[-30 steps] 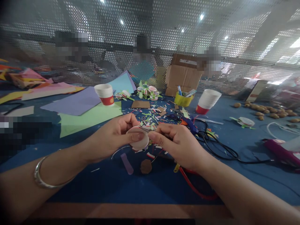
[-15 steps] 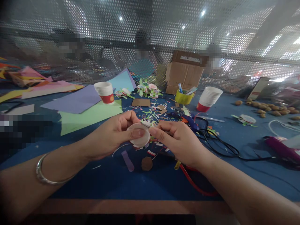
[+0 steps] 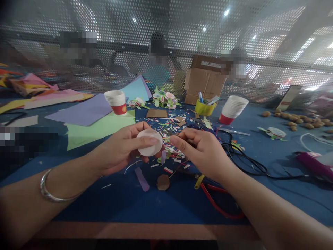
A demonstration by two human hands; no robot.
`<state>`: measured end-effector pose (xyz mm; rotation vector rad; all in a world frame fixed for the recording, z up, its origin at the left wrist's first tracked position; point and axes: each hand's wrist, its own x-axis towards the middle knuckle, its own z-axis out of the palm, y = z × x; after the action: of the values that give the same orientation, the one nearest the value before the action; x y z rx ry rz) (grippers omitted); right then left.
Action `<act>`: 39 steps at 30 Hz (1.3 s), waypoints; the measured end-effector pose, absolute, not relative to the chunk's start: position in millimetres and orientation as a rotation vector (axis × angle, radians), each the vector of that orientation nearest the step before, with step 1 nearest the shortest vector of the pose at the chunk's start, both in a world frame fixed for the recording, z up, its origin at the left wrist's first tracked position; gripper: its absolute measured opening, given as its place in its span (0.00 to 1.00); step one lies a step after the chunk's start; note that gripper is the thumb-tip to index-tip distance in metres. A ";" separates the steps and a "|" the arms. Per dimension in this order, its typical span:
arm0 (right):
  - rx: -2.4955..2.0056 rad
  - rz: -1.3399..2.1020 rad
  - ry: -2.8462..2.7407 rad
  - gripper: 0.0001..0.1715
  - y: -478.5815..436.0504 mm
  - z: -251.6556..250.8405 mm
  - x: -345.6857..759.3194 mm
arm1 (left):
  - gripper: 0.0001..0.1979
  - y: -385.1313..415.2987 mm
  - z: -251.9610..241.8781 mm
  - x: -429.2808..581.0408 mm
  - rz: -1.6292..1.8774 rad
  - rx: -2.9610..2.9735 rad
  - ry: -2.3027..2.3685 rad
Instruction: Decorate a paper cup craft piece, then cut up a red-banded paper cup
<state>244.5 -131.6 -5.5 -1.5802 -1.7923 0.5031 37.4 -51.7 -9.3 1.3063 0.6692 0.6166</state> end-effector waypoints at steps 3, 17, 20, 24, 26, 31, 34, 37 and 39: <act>-1.584 0.466 -1.818 0.28 -131.8 -4.9 244.0 | 0.15 -51.2 -10.8 37.7 0.688 1.324 0.682; -1.644 0.453 -1.880 0.28 -132.6 -9.8 243.0 | 0.12 -52.9 -13.6 31.0 0.884 1.911 0.828; -1.634 0.448 -1.891 0.28 -132.3 -10.2 242.7 | 0.09 -53.2 -13.4 29.2 0.941 2.058 0.827; -1.615 0.449 -1.895 0.27 -133.0 -10.8 242.6 | 0.07 -56.1 -11.7 29.2 0.952 2.113 0.771; -1.610 0.455 -1.903 0.27 -133.6 -11.1 242.4 | 0.06 -58.0 -10.2 29.5 0.956 2.132 0.758; -1.580 0.495 -1.915 0.28 -134.2 -10.4 242.3 | 0.06 -61.0 -6.7 27.5 0.976 2.214 0.785; -1.560 0.548 -1.937 0.27 -134.1 -8.0 242.9 | 0.08 -60.1 -5.2 24.9 0.938 2.185 0.763; -1.566 0.603 -1.942 0.29 -134.2 -4.9 243.5 | 0.10 -57.1 -2.9 22.5 0.860 2.082 0.717; -1.574 0.638 -1.942 0.30 -134.4 -3.0 243.3 | 0.11 -54.2 -0.6 21.1 0.785 2.003 0.700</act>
<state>243.3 -134.4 -3.0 -1.5738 -1.9415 0.6379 21.1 -54.2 -0.6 2.0033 0.7003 0.7854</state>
